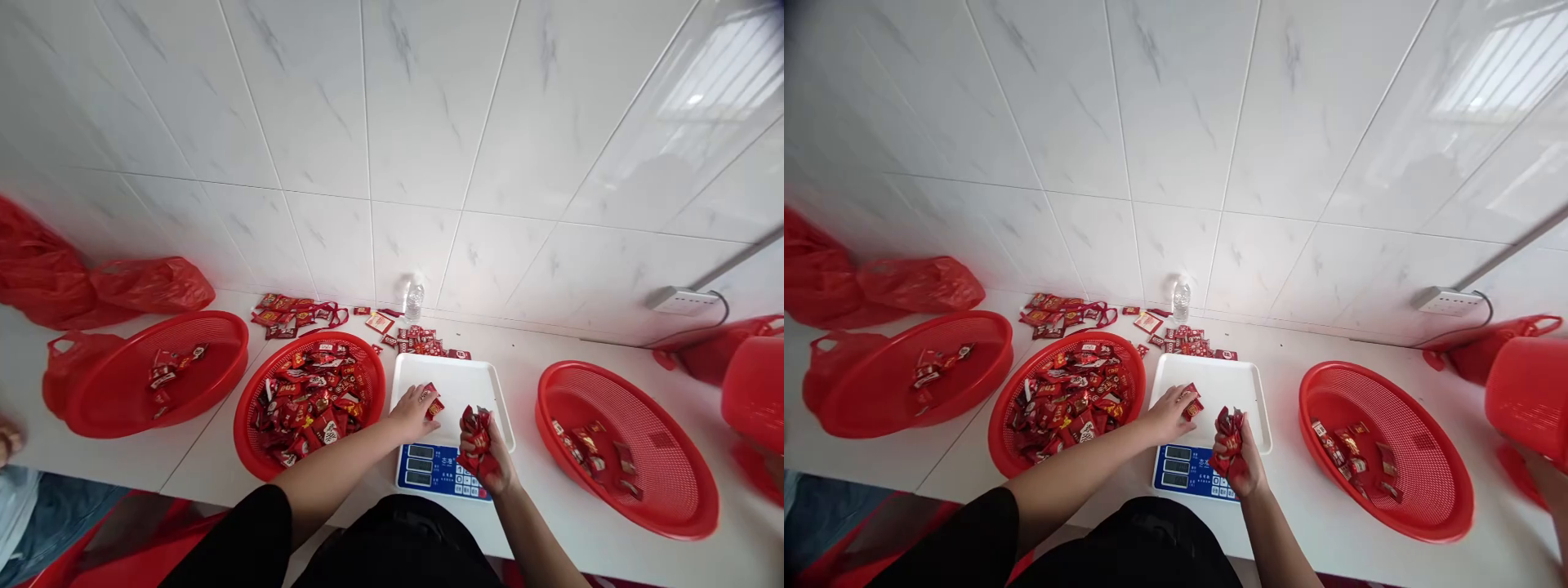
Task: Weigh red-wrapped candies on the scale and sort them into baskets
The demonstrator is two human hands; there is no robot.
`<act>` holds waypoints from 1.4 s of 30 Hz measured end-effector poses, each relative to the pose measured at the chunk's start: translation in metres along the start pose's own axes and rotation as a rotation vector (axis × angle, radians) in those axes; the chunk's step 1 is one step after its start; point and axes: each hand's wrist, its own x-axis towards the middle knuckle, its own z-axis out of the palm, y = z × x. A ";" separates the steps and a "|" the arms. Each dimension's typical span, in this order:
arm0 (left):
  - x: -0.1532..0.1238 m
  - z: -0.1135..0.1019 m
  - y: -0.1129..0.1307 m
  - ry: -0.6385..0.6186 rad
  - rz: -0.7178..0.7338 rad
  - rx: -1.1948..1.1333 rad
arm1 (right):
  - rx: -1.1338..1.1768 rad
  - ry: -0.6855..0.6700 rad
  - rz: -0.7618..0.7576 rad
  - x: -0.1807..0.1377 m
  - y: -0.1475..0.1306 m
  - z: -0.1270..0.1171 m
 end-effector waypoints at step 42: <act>-0.085 -0.021 0.057 0.143 0.312 0.006 | 0.243 -0.012 0.277 -0.015 0.047 0.048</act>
